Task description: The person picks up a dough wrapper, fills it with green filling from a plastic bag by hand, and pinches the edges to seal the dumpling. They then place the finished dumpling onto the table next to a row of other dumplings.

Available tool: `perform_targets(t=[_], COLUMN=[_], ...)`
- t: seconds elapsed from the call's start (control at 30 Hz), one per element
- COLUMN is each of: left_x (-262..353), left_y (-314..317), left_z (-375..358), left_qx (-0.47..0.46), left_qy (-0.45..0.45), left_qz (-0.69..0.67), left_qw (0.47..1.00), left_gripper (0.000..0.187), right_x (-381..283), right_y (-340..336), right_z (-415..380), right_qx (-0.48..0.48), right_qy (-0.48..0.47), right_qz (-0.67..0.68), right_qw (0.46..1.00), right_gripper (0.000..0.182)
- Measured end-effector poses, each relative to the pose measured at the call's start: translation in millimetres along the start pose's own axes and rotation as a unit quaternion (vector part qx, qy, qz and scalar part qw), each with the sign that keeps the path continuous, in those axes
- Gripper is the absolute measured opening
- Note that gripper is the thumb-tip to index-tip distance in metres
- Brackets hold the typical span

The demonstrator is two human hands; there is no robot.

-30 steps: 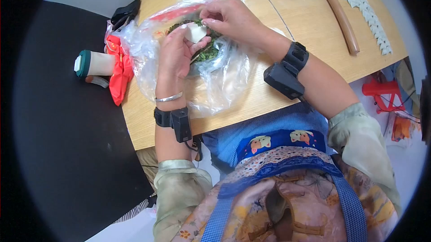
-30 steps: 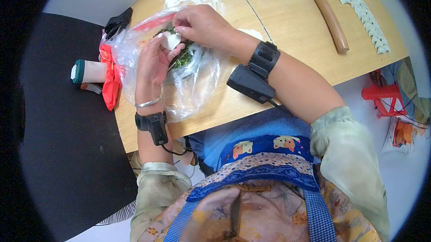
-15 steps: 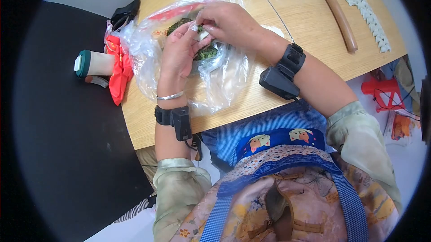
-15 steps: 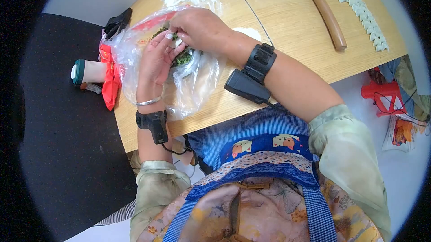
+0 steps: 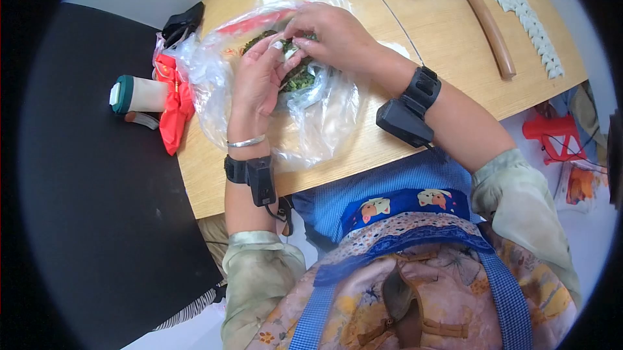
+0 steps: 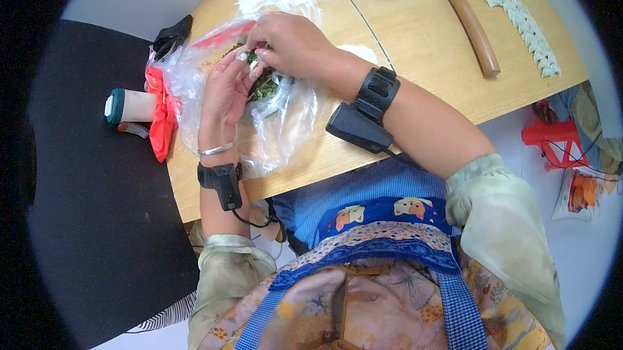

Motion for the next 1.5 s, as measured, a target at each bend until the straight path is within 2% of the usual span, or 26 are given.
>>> perform_targets(t=[0.13, 0.23, 0.3, 0.47, 0.7, 0.9, 1.07, 1.3, 1.5], left_x=[1.2, 1.5, 1.2, 0.0, -0.8, 1.6, -2.2, -2.2, -1.1], left_y=[-9.3, -15.4, -14.9, -10.2, -9.0, -4.7, -5.0, -4.5, -3.0], left_z=[1.7, 2.4, 2.1, 1.4, 1.0, -3.1, -0.3, -0.3, -1.0], left_qx=[0.003, -0.008, -0.019, -0.034, -0.03, 0.012, -0.036, -0.04, -0.033], left_qy=[-0.004, -0.008, -0.011, -0.022, -0.018, -0.021, -0.024, -0.023, -0.012], left_qz=[-0.024, -0.046, -0.056, -0.089, -0.057, -0.055, -0.006, 0.013, -0.011], left_qw=[1.0, 0.999, 0.998, 0.995, 0.998, 0.998, 0.999, 0.999, 0.999], left_gripper=[0.028, 0.028, 0.028, 0.028, 0.027, 0.024, 0.024, 0.023, 0.028], right_x=[3.2, 1.9, -4.8, -6.5, -4.3, -5.0, -9.7, -10.1, -11.0], right_y=[-2.4, -1.1, -3.3, -1.5, -1.1, -1.3, -2.7, -1.9, -4.5], right_z=[-0.4, -0.2, 0.3, -0.5, -1.4, -1.4, -0.6, -0.2, 0.1], right_qx=[-0.01, -0.017, 0.005, -0.022, -0.019, -0.018, 0.013, 0.019, 0.004], right_qy=[0.044, 0.038, -0.018, -0.015, -0.006, -0.012, -0.049, -0.075, -0.036], right_qz=[0.043, 0.042, 0.01, 0.01, -0.01, -0.013, -0.01, -0.027, -0.024], right_qw=[0.998, 0.998, 1.0, 1.0, 1.0, 1.0, 0.999, 0.997, 0.999], right_gripper=[0.018, 0.022, 0.022, 0.019, 0.012, 0.013, 0.012, 0.011, 0.011])
Point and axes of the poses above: each hand's wrist, its own z-axis towards the middle knuckle, its own y-axis out of the palm, x = y × z, the point moved 5 cm from there along z, towards the middle knuckle, and after that the axes turned 1 degree about -y, right-handed, at the moved point
